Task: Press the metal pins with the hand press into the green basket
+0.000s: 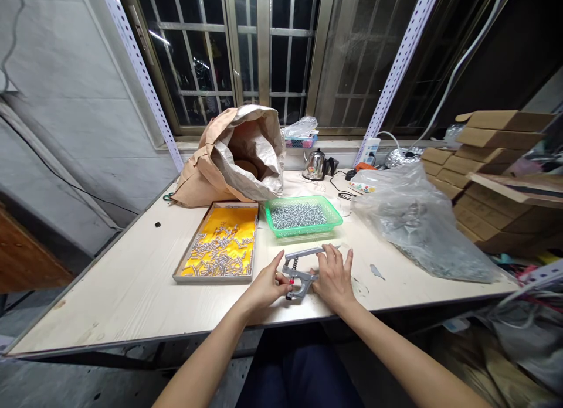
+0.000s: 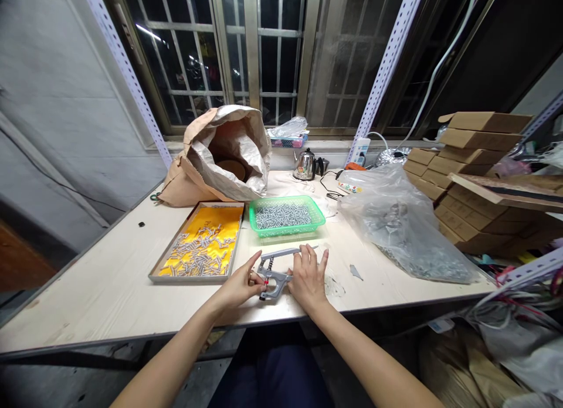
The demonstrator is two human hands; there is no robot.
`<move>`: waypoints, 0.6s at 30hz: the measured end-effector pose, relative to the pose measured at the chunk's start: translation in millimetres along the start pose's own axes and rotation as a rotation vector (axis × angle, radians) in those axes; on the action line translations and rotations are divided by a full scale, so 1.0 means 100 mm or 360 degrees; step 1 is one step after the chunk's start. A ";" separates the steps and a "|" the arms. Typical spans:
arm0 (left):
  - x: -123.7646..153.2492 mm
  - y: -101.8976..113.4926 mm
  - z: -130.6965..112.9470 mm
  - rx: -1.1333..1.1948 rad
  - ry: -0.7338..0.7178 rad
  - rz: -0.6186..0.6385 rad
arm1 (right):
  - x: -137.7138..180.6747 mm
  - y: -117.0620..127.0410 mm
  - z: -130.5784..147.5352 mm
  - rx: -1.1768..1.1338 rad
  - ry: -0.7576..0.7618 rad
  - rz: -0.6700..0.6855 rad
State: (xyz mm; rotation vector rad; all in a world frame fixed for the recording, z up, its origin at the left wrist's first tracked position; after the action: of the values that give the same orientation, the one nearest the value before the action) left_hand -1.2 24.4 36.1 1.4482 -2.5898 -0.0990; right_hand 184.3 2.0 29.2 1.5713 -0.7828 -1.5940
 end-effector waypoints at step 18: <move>0.04 0.12 0.07 0.0177 -0.0125 -0.0975 | -0.37 -0.28 -0.08 0.0114 0.0444 0.0580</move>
State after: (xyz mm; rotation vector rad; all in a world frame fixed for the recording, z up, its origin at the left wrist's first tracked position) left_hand -15.1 27.2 31.0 2.2686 -2.1369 -0.0896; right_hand 188.7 48.6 25.4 1.5532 -0.9163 -1.0711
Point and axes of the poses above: each hand's wrist, its own x-axis away from the middle knuckle, its own y-axis out of the back of the hand, z = x × y, the point moved 1 cm from there along -x, towards the middle knuckle, and after that the axes turned 2 degrees about -x, right-handed, at the moved point
